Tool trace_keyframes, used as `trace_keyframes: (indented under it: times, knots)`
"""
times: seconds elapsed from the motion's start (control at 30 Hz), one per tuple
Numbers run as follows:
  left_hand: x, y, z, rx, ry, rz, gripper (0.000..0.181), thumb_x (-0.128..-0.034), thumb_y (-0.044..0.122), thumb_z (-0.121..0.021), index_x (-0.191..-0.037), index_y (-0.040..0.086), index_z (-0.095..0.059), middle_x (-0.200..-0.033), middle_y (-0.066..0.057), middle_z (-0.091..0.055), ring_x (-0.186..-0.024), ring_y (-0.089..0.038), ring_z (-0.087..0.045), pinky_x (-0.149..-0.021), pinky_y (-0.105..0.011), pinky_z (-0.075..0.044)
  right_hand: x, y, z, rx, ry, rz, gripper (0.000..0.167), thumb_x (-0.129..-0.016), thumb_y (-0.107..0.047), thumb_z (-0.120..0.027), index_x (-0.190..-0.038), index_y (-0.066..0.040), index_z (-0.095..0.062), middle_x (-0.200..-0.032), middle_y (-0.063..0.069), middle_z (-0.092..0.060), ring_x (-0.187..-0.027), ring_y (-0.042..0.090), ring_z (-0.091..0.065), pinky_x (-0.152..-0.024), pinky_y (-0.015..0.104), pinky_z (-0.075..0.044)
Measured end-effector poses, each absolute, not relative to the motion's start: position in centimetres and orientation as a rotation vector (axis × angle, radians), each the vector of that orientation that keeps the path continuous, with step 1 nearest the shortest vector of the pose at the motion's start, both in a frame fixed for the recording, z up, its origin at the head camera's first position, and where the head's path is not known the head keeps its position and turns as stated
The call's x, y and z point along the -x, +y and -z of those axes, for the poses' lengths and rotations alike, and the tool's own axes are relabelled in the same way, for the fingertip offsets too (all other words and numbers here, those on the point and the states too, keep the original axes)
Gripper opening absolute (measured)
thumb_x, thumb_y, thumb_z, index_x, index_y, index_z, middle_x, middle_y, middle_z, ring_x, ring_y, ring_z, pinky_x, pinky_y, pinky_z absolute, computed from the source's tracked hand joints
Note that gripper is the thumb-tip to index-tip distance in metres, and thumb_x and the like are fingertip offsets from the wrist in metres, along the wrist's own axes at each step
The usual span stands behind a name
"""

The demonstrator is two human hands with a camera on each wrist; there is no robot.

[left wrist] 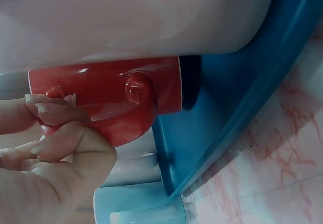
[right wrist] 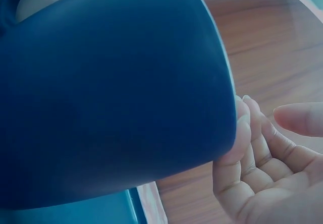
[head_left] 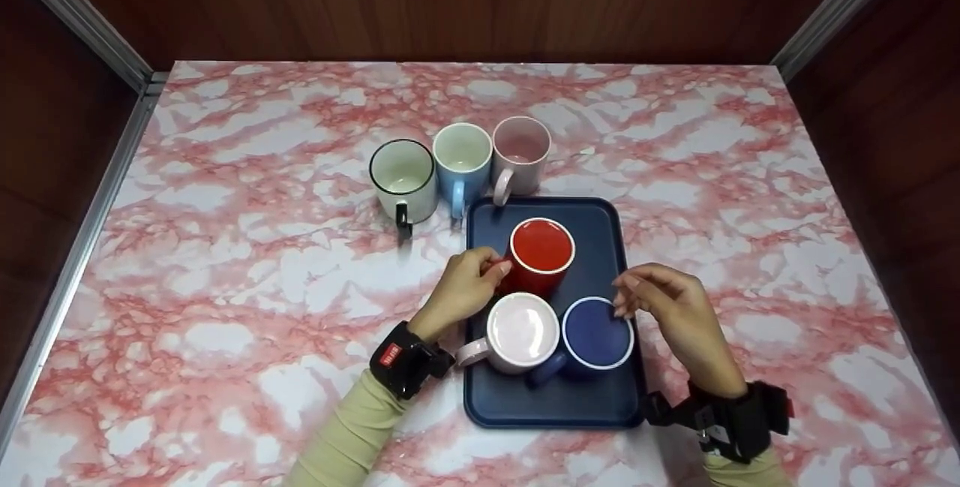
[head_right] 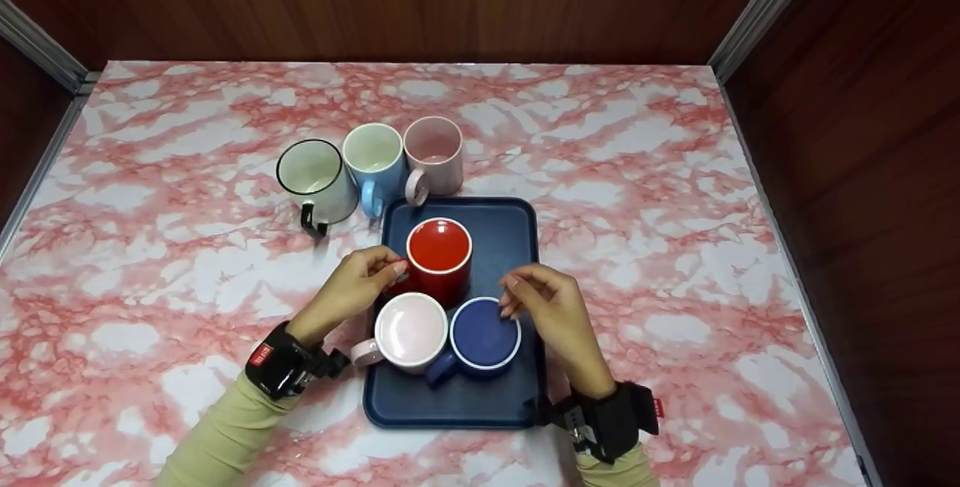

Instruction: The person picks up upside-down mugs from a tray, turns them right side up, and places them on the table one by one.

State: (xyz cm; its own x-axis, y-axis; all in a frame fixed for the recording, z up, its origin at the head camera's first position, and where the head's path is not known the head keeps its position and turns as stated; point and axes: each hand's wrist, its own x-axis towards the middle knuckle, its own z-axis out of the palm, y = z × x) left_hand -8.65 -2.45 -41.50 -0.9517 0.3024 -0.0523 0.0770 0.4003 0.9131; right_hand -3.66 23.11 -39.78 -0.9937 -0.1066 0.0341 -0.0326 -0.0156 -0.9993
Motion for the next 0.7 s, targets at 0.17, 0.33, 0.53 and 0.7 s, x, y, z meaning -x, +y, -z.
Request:
trace_keyframes:
  times: [0.17, 0.33, 0.53, 0.7]
  knots:
    - [8.7, -2.5, 41.4, -0.318, 2.434, -1.601, 0.017, -0.0900, 0.010, -0.056, -0.079, -0.003, -0.060, -0.061, 0.001, -0.050, -0.059, -0.008, -0.046, -0.057, -0.022, -0.037, 3.5, 22.7, 39.0, 0.038, 2.197, 2.176, 0.020, -0.091, -0.003, -0.054, -0.092, 0.016, -0.058, -0.077, 0.019, -0.061, -0.063, 0.024, -0.060, -0.057, 0.032, -0.051]
    - [8.7, -2.5, 41.1, -0.278, 2.402, -1.651, 0.017, -0.0896, 0.011, -0.056, -0.079, -0.003, -0.060, -0.062, -0.008, -0.055, -0.057, -0.008, -0.046, -0.055, -0.020, -0.038, 4.2, 24.1, 41.3, 0.271, 2.110, 2.247, 0.021, -0.091, -0.009, -0.054, -0.094, 0.011, -0.061, -0.080, 0.025, -0.059, -0.065, 0.024, -0.061, -0.058, 0.032, -0.050]
    - [8.6, -2.7, 40.3, -0.246, 2.365, -1.705, 0.017, -0.0896, 0.010, -0.056, -0.082, -0.004, -0.061, -0.070, -0.017, -0.061, -0.061, -0.017, -0.054, -0.054, -0.019, -0.041, 3.9, 23.2, 40.0, 0.336, 2.108, 2.239, 0.020, -0.092, -0.003, -0.051, -0.094, 0.016, -0.058, -0.077, 0.024, -0.059, -0.064, 0.025, -0.060, -0.058, 0.032, -0.051]
    - [8.6, -3.0, 39.2, -0.246, 2.310, -1.795, 0.016, -0.0895, 0.009, -0.056, -0.083, -0.006, -0.060, -0.067, -0.011, -0.058, -0.063, -0.019, -0.054, -0.056, -0.019, -0.040, 3.3, 21.7, 37.8, 0.237, 2.127, 2.204, 0.021, -0.091, -0.001, -0.053, -0.090, 0.020, -0.056, -0.069, 0.017, -0.060, -0.060, 0.024, -0.059, -0.058, 0.032, -0.051]
